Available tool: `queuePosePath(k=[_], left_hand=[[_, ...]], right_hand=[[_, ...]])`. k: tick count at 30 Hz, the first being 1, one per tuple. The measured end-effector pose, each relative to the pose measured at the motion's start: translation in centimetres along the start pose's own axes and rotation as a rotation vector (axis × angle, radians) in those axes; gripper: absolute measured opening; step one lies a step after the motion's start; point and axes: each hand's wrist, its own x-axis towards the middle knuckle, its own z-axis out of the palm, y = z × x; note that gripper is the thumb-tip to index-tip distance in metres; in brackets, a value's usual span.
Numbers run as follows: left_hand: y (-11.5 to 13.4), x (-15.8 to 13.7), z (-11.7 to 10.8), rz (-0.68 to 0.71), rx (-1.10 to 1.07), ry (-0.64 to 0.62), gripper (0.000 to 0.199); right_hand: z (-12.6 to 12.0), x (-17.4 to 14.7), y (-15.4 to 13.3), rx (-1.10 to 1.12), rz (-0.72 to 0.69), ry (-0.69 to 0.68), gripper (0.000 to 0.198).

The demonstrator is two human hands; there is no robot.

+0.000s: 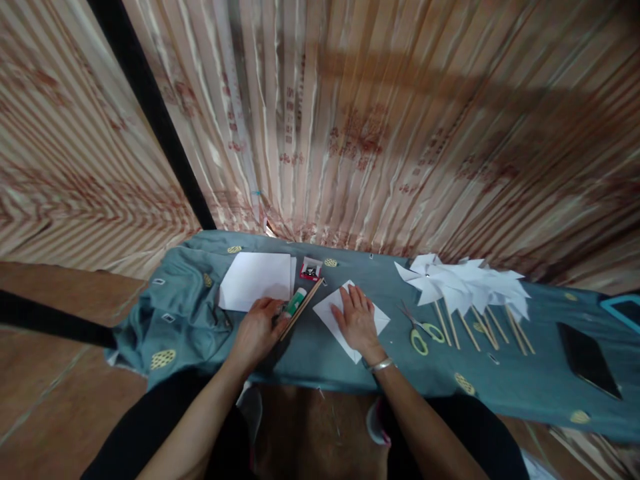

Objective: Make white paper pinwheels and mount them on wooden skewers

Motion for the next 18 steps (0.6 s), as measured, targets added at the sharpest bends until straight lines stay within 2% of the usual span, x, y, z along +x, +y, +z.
queuePosePath(k=[3,6,9,11,13,15,18], left_hand=[[0.7,-0.3,0.2,-0.025,0.061,-0.077,0.026],[1.3,0.0,0.3,-0.047,0.098,-0.118,0.028],[1.2,0.4,0.1,-0.077,0.080,-0.095,0.028],[0.9,0.7,-0.2,-0.107,0.015,-0.037,0.028],[0.7,1.1,-0.7,-0.147,-0.137,0.043,0.028],[0.8,1.5,-1.3,-0.216,-0.378,0.129,0.032],[2.1,1.9,-1.4,-0.345,-0.775,0.167,0.046]], right_hand=[[0.4,0.1,0.8,0.123,0.017,0.009,0.053],[0.5,0.5,2.0,0.348,0.052,0.011,0.051],[-0.3,1.3,3.0,0.581,0.111,-0.027,0.051],[-1.4,1.7,3.3,0.671,0.146,-0.036,0.053],[-2.8,1.7,3.2,0.737,0.155,-0.016,0.055],[-4.3,1.4,2.6,0.839,0.162,-0.008,0.053],[-6.3,-0.2,1.3,1.116,0.263,-0.097,0.051]])
